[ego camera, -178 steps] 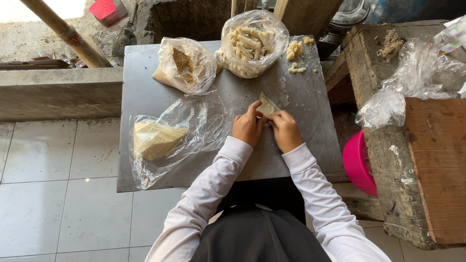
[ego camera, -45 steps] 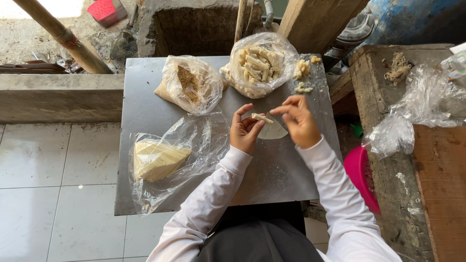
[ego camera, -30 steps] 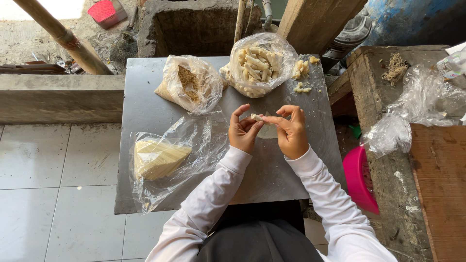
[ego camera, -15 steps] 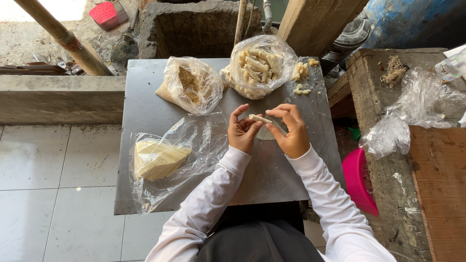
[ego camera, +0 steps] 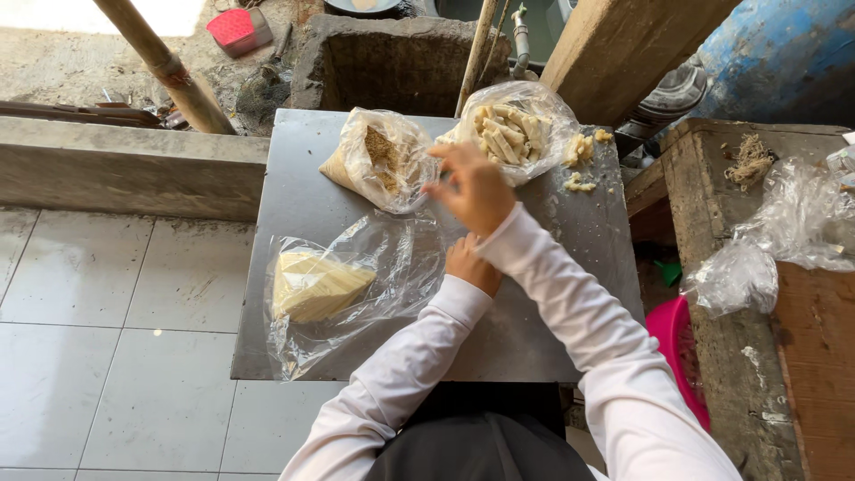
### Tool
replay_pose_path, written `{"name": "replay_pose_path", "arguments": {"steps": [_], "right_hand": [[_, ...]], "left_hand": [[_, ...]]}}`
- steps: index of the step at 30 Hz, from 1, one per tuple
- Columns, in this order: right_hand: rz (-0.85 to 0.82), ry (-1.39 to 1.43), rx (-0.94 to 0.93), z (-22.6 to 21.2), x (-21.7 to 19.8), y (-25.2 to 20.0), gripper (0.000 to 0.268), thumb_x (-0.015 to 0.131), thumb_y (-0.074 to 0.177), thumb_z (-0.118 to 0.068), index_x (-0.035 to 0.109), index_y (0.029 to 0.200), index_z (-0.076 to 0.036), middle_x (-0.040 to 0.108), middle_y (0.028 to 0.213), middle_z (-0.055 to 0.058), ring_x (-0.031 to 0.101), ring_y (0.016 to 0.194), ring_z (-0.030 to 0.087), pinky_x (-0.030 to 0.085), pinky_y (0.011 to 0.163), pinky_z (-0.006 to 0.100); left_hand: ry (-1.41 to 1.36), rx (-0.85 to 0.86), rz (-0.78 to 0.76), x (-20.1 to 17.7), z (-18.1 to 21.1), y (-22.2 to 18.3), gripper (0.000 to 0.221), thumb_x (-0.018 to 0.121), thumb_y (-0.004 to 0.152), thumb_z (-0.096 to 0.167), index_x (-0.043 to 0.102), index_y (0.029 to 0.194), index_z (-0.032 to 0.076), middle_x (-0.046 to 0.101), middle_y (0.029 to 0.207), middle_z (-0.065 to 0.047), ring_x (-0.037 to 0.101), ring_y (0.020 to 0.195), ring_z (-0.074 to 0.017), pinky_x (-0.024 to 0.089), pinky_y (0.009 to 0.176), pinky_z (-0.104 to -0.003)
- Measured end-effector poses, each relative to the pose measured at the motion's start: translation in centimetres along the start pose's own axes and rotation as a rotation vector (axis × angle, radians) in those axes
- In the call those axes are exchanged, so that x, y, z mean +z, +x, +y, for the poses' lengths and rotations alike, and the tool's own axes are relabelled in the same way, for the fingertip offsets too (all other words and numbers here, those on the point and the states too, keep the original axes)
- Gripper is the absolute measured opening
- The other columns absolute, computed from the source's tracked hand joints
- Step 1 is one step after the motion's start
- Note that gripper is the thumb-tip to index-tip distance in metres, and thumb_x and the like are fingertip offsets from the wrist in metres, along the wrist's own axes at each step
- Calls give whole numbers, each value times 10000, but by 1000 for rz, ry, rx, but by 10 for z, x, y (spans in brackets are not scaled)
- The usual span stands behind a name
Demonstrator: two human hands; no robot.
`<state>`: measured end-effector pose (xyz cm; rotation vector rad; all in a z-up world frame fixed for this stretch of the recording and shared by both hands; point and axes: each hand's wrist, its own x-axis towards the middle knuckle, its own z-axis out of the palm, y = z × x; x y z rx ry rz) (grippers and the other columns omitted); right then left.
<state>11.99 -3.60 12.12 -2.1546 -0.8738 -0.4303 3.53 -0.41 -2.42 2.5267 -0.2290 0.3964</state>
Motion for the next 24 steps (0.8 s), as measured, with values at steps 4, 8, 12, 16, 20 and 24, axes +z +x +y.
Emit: {"name": "replay_pose_path", "arguments": {"steps": [4, 8, 12, 16, 20, 24], "right_hand": [[-87, -6, -120, 20, 49, 5, 479, 849, 764, -214, 712, 1183, -26, 735, 996, 135, 684, 790, 193, 566, 703, 330], [-145, 236, 285, 38, 81, 23, 222, 793, 904, -158, 757, 1097, -53, 742, 796, 64, 639, 649, 102, 527, 612, 272], [14, 536, 413, 42, 103, 42, 191, 688, 981, -149, 755, 1110, -25, 730, 805, 26, 601, 652, 85, 504, 579, 253], [165, 327, 210, 35, 105, 40, 159, 623, 1021, -102, 741, 1061, -5, 736, 892, 44, 630, 688, 89, 523, 603, 257], [100, 123, 31, 32, 95, 26, 146, 673, 1027, -126, 719, 996, 9, 712, 853, 92, 633, 727, 111, 521, 657, 285], [113, 239, 188, 35, 93, 16, 174, 642, 1028, -155, 726, 994, -6, 706, 761, 54, 635, 647, 84, 519, 577, 261]], "left_hand": [[6, 55, -60, 34, -19, -1, 219, 668, 879, 334, 683, 1013, 161, 701, 982, -100, 665, 965, -350, 482, 786, -490], [-78, 55, -3, 61, -32, -3, 301, 672, 875, 361, 669, 1073, 135, 700, 1060, -114, 666, 1020, -336, 485, 870, -489], [-112, 21, -11, 70, -34, -5, 312, 675, 870, 367, 665, 1081, 138, 700, 1068, -114, 663, 1029, -336, 483, 868, -491], [-113, -11, -44, 61, -31, -5, 323, 678, 864, 372, 662, 1089, 141, 700, 1076, -114, 660, 1039, -336, 481, 866, -492], [-120, -28, -72, 56, -24, -6, 335, 681, 859, 378, 659, 1097, 144, 701, 1085, -114, 658, 1048, -336, 479, 864, -494], [-116, -31, -103, 54, -22, -4, 346, 683, 853, 384, 656, 1104, 147, 701, 1093, -113, 655, 1057, -336, 476, 862, -495]]}}
